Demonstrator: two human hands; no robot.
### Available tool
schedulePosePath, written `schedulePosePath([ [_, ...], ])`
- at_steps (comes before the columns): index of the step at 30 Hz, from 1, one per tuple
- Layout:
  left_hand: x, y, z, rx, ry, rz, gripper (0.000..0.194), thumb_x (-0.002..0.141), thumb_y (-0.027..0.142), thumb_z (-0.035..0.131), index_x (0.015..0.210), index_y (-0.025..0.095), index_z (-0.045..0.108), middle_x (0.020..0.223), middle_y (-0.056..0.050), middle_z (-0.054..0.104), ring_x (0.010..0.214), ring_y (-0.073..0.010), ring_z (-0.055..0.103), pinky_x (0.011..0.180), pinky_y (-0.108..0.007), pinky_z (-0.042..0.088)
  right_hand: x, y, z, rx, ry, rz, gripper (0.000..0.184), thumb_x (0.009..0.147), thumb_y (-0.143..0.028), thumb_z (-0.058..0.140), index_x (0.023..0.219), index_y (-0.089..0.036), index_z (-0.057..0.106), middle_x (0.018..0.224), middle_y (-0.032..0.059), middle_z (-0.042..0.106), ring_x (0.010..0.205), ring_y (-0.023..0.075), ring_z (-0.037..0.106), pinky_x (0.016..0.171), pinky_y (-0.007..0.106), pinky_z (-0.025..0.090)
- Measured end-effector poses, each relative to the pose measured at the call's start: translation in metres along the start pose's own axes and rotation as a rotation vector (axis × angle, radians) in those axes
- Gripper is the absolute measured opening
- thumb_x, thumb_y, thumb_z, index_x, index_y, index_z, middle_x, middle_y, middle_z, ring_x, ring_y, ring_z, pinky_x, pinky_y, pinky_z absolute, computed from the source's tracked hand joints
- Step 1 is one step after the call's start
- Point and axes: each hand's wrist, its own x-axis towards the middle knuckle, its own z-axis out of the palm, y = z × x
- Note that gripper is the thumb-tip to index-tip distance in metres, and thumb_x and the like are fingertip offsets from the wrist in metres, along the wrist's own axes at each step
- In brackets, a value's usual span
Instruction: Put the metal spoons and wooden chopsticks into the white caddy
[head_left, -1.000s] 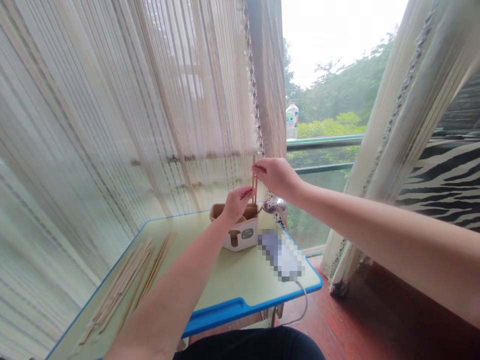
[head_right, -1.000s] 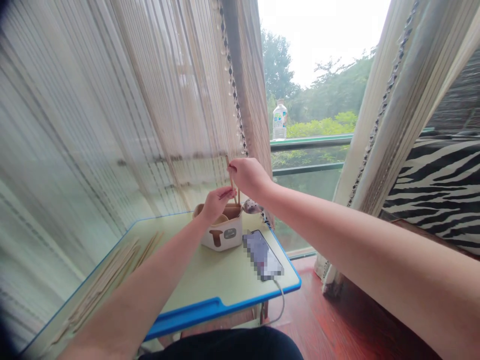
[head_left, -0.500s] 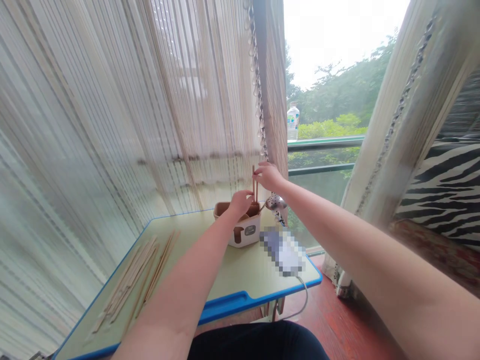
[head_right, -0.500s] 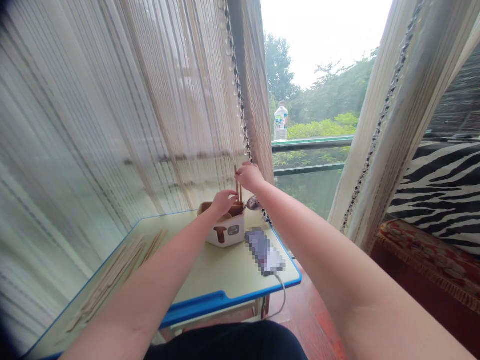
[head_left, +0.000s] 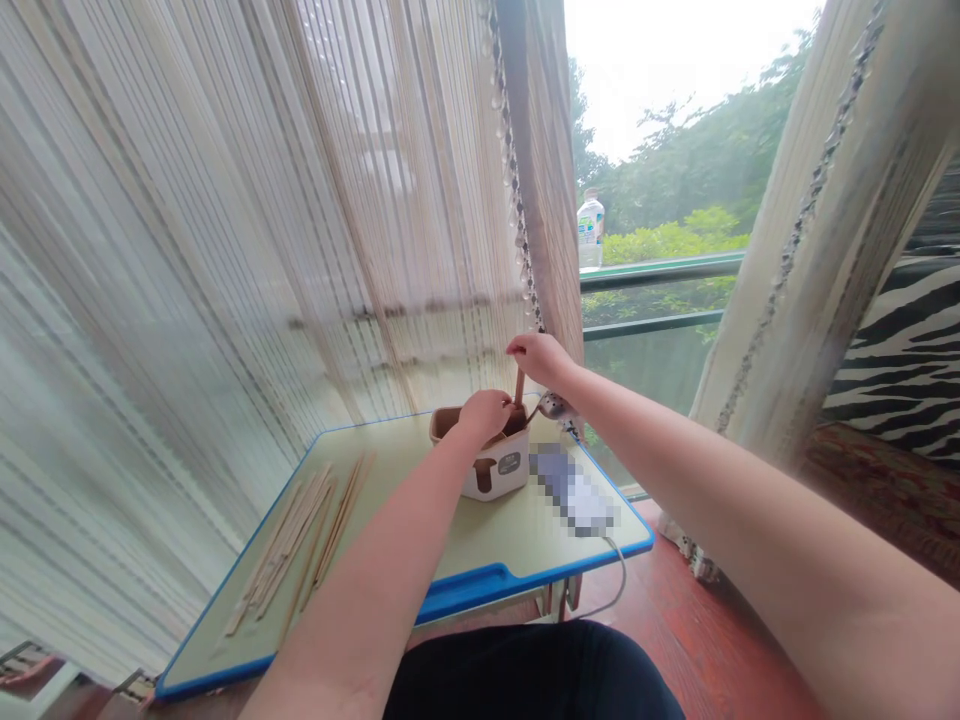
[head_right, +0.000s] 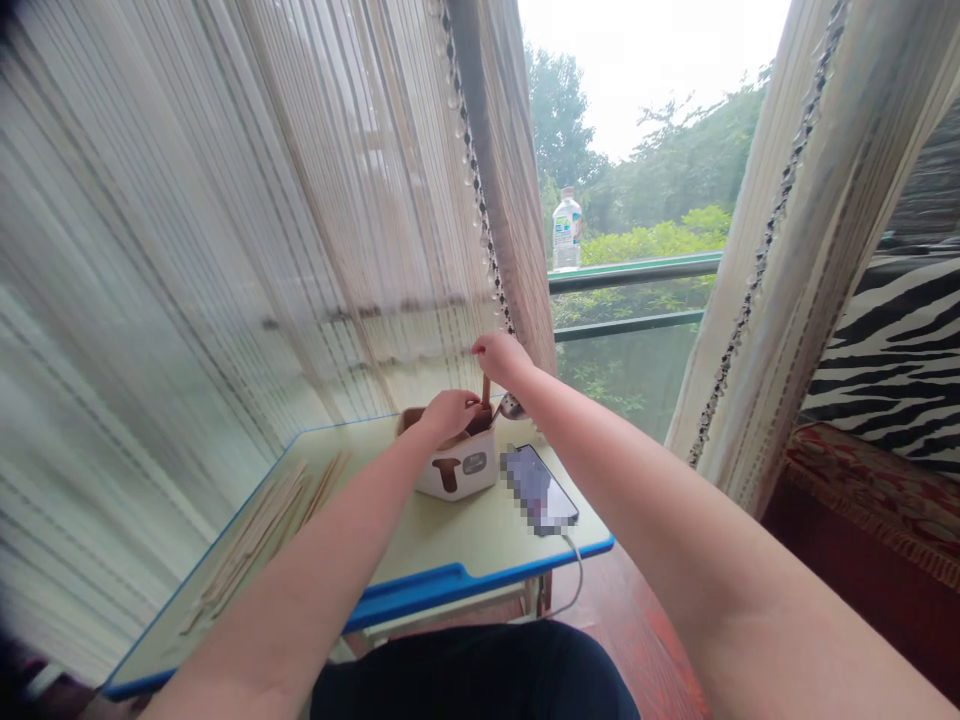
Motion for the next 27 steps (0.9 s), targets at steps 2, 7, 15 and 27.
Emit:
schedulePosePath([
  [2,-0.008,0.005,-0.001,0.029,0.007,-0.066,0.032,0.082,0.036,0.044,0.088,0.021,0.071,0.084,-0.011,0.069,0.08,-0.025,0.062,0.069,-0.031,0.044,-0.003,-0.003,-0.001,-0.004,-0.03,0.008,0.026,0.076,-0.012,0.045,0.085,-0.019,0.069,0.084,0.0032,0.069,0.083,0.0161,0.06,0.077,0.025,0.043],
  [7,-0.018,0.011,0.0,-0.01,0.037,-0.169,0.032,0.079,0.038,0.048,0.089,0.018,0.07,0.09,-0.014,0.069,0.086,-0.0276,0.062,0.074,-0.036,0.046,-0.014,-0.01,-0.005,-0.009,-0.05,0.036,0.027,0.075,-0.014,0.046,0.09,-0.019,0.069,0.084,0.0047,0.069,0.081,0.0187,0.061,0.076,0.029,0.046],
  [15,-0.066,-0.077,-0.033,-0.336,0.666,-0.214,0.031,0.081,0.039,0.048,0.1,0.02,0.064,0.107,-0.007,0.065,0.103,-0.0197,0.057,0.092,-0.032,0.042,-0.065,-0.102,-0.016,0.191,0.381,-0.39,0.059,0.076,-0.01,0.043,0.133,-0.018,0.035,0.135,0.01,0.043,0.127,0.022,0.036,0.104,0.043,0.032],
  [27,-0.227,-0.208,-0.031,-0.236,0.791,-0.607,0.025,0.08,0.029,0.046,0.09,0.018,0.066,0.094,-0.006,0.069,0.092,-0.0178,0.062,0.086,-0.028,0.045,-0.193,-0.188,0.188,0.308,-0.136,-0.207,0.045,0.078,-0.017,0.043,0.122,-0.021,0.048,0.138,0.01,0.04,0.127,0.0244,0.035,0.103,0.044,0.031],
])
